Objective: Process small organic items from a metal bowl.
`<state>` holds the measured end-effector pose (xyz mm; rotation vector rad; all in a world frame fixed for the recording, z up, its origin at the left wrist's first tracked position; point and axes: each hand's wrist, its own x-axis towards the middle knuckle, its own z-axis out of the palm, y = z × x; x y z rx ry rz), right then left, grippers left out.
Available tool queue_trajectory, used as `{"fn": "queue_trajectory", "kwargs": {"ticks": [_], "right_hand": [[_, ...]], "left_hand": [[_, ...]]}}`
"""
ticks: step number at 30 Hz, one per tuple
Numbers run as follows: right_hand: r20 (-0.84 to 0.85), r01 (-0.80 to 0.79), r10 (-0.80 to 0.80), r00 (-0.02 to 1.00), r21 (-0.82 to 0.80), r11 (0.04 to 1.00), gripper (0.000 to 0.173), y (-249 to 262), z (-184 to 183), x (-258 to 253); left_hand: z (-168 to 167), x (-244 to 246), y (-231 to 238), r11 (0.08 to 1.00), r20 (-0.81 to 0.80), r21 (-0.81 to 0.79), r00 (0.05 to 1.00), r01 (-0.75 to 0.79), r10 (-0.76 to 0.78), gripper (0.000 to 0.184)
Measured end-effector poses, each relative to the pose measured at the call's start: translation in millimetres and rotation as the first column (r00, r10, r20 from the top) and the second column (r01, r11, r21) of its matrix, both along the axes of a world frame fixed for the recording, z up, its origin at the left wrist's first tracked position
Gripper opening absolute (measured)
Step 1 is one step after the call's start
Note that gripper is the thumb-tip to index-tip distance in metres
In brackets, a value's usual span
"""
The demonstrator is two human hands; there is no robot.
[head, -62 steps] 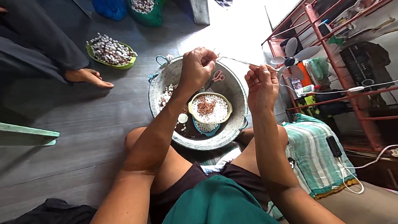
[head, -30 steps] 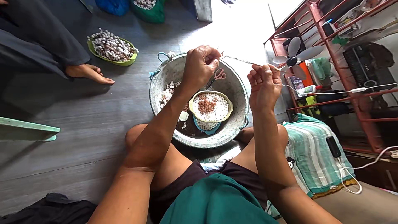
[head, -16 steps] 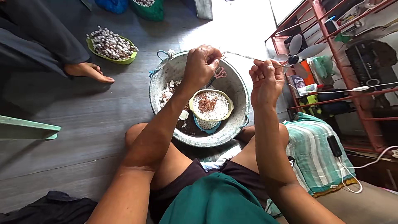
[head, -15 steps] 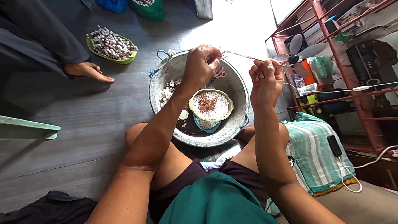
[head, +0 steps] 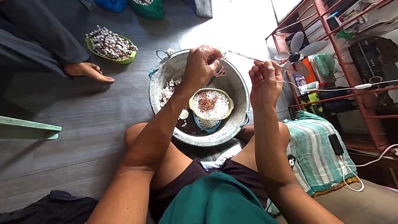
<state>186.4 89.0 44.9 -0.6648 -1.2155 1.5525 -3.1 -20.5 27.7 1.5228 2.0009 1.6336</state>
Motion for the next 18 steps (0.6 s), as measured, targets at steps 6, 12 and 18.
{"fn": "queue_trajectory", "kwargs": {"ticks": [6, 12, 18], "right_hand": [[0.011, 0.023, -0.024, 1.000, 0.039, 0.999, 0.013, 1.7, -3.8, -0.2], [0.017, 0.027, -0.028, 0.999, 0.057, 0.998, 0.012, 1.4, -5.4, 0.1], [0.020, 0.034, -0.036, 0.999, 0.062, 0.997, 0.012, -1.0, -6.8, 0.3]], "left_hand": [[-0.5, 0.3, -0.2, 1.000, -0.001, 0.006, 1.000, 0.006, -0.006, 0.013], [-0.2, 0.4, -0.2, 1.000, -0.018, -0.004, 1.000, -0.002, 0.002, 0.013], [-1.1, 1.2, 0.2, 1.000, -0.023, -0.007, 1.000, -0.005, 0.005, 0.013]]}}
